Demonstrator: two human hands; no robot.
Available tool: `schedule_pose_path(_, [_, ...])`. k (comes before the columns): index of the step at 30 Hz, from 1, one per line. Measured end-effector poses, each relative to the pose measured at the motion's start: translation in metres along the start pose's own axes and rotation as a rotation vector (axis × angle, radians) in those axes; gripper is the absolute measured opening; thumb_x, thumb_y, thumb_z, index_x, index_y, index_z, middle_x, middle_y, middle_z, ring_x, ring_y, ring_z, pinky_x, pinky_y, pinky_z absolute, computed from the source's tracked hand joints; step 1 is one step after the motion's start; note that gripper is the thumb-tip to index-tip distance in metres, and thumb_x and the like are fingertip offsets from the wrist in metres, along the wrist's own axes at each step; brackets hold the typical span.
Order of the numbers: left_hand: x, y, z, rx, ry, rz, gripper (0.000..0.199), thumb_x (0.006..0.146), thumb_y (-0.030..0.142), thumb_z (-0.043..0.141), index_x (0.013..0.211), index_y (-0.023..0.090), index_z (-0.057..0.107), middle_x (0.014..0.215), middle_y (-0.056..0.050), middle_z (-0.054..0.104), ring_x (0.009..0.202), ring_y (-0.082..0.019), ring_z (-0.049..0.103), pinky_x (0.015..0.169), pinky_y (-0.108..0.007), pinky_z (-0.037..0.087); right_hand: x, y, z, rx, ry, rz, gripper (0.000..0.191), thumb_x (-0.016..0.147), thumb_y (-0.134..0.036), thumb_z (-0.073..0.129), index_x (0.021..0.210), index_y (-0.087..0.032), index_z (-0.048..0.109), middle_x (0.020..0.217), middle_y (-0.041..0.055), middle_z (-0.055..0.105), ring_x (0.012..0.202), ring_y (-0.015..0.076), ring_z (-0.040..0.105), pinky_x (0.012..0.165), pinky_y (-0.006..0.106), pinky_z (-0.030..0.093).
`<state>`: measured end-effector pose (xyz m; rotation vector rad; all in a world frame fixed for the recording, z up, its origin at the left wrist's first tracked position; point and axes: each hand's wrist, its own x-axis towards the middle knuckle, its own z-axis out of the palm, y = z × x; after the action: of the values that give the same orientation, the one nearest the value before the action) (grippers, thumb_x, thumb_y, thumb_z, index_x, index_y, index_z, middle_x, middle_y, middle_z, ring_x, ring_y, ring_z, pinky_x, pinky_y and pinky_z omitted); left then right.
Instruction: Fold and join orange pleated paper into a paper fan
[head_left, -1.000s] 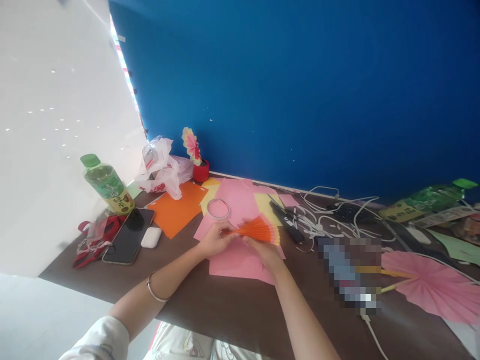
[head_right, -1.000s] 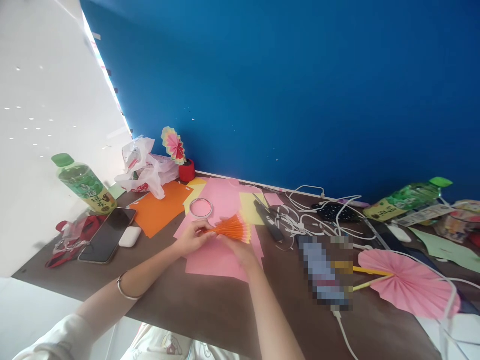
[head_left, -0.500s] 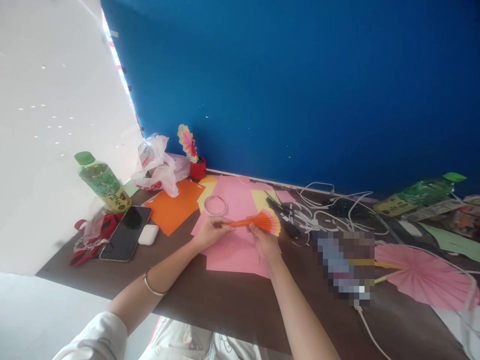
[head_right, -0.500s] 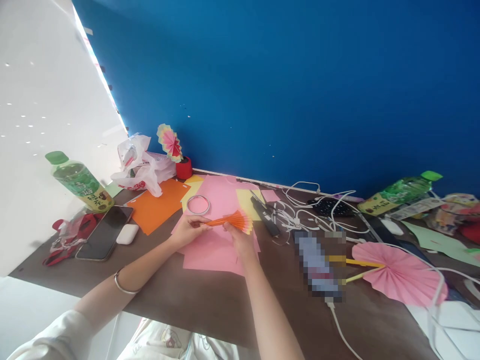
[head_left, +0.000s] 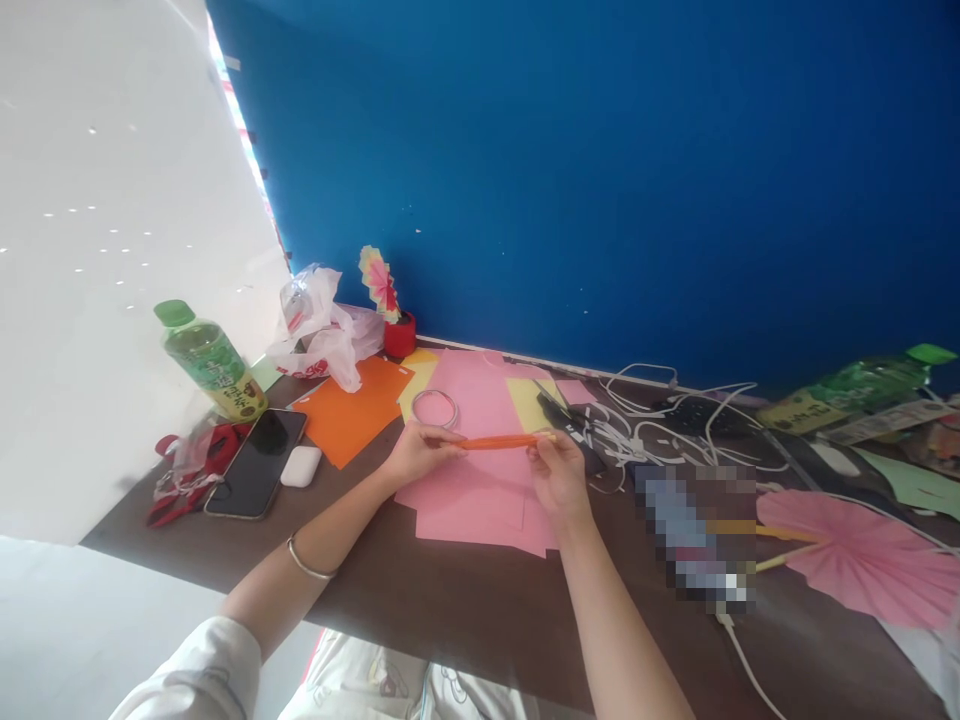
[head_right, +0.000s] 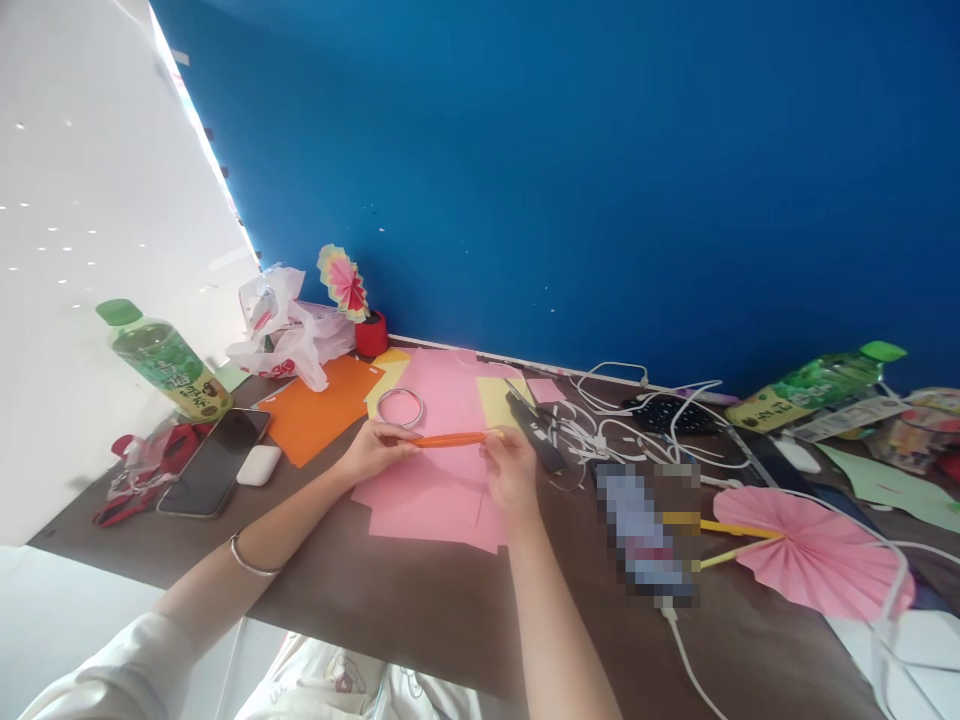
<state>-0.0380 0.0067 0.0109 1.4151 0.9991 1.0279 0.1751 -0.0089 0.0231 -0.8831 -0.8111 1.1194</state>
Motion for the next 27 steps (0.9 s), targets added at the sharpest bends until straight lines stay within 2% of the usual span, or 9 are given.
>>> schedule_pose_path(3, [0.001,0.002,0.001,-0.101,0.107,-0.045,0.040,0.055,0.034,0.078,0.088,0.012,0.068,0.081,-0.008,0.070,0.078,-0.022,0.065,0.077,-0.035,0.052,0.000,-0.001,0.002,0.013,0.028,-0.012,0.024,0.051,-0.032,0.081,0.060,-0.022,0.062,0.060,-0.0049,0.056,0.051,0.0064,0.048,0.050,0.021,0.043])
schedule_pose_path(6, [0.001,0.004,0.007,-0.377,0.235,-0.085,0.060,0.059,0.031,0.077,0.113,0.015,0.054,0.105,-0.011,0.065,0.094,-0.022,0.063,0.088,-0.037,0.048,-0.006,-0.005,0.009,-0.065,0.062,-0.098,0.018,0.056,-0.030,0.078,0.065,-0.023,0.064,0.067,-0.0031,0.061,0.060,0.0099,0.055,0.061,0.026,0.048])
schedule_pose_path(8, [-0.002,0.007,0.013,-0.573,0.168,-0.149,0.057,0.066,0.034,0.072,0.116,0.015,0.049,0.110,-0.013,0.062,0.100,-0.023,0.061,0.093,-0.040,0.046,-0.013,-0.008,0.015,-0.188,0.031,-0.202,0.013,0.061,-0.026,0.076,0.069,-0.024,0.066,0.073,-0.0013,0.063,0.071,0.0132,0.059,0.070,0.030,0.048])
schedule_pose_path(11, [-0.005,0.015,0.017,-0.731,-0.033,-0.200,0.040,0.075,0.037,0.064,0.104,0.012,0.056,0.109,-0.015,0.062,0.106,-0.024,0.058,0.097,-0.041,0.042,-0.026,-0.007,0.027,-0.379,-0.093,-0.338,0.009,0.065,-0.020,0.073,0.070,-0.023,0.066,0.079,0.0014,0.065,0.081,0.0173,0.061,0.076,0.033,0.049])
schedule_pose_path(13, [-0.007,0.018,0.016,-0.774,-0.077,-0.183,0.036,0.077,0.038,0.062,0.100,0.011,0.060,0.108,-0.015,0.063,0.107,-0.024,0.058,0.098,-0.039,0.041,-0.034,-0.003,0.034,-0.488,-0.183,-0.402,0.009,0.067,-0.019,0.071,0.072,-0.024,0.066,0.082,0.0024,0.066,0.081,0.0181,0.061,0.075,0.034,0.050])
schedule_pose_path(17, [-0.005,0.018,0.007,-0.792,-0.051,-0.187,0.035,0.074,0.039,0.064,0.092,0.009,0.064,0.098,-0.015,0.067,0.098,-0.025,0.061,0.091,-0.038,0.044,-0.046,0.005,0.040,-0.712,-0.353,-0.610,0.010,0.074,-0.016,0.064,0.079,-0.024,0.066,0.087,0.0034,0.066,0.080,0.0171,0.063,0.074,0.034,0.054])
schedule_pose_path(20, [-0.001,0.014,0.001,-0.782,-0.022,-0.219,0.034,0.070,0.034,0.070,0.091,0.008,0.065,0.093,-0.014,0.068,0.092,-0.025,0.064,0.089,-0.038,0.044,-0.050,0.008,0.041,-0.858,-0.528,-0.739,0.015,0.080,-0.013,0.056,0.084,-0.024,0.065,0.092,0.0046,0.066,0.083,0.0159,0.064,0.075,0.031,0.055])
schedule_pose_path(23, [0.004,0.010,-0.004,-0.760,-0.001,-0.273,0.030,0.068,0.029,0.072,0.088,0.008,0.066,0.087,-0.013,0.069,0.087,-0.023,0.065,0.090,-0.037,0.044,-0.053,0.009,0.041,-0.957,-0.681,-0.775,0.017,0.084,-0.013,0.050,0.089,-0.023,0.063,0.095,0.0062,0.066,0.085,0.0156,0.064,0.076,0.031,0.056])
schedule_pose_path(27, [0.010,0.002,-0.010,-0.799,0.044,-0.281,0.020,0.070,0.020,0.069,0.085,0.007,0.067,0.086,-0.011,0.070,0.084,-0.018,0.066,0.089,-0.032,0.045,-0.051,0.008,0.040,-1.110,-0.756,-0.828,0.026,0.087,-0.014,0.044,0.107,-0.021,0.059,0.101,0.0080,0.066,0.094,0.0190,0.063,0.081,0.035,0.056])
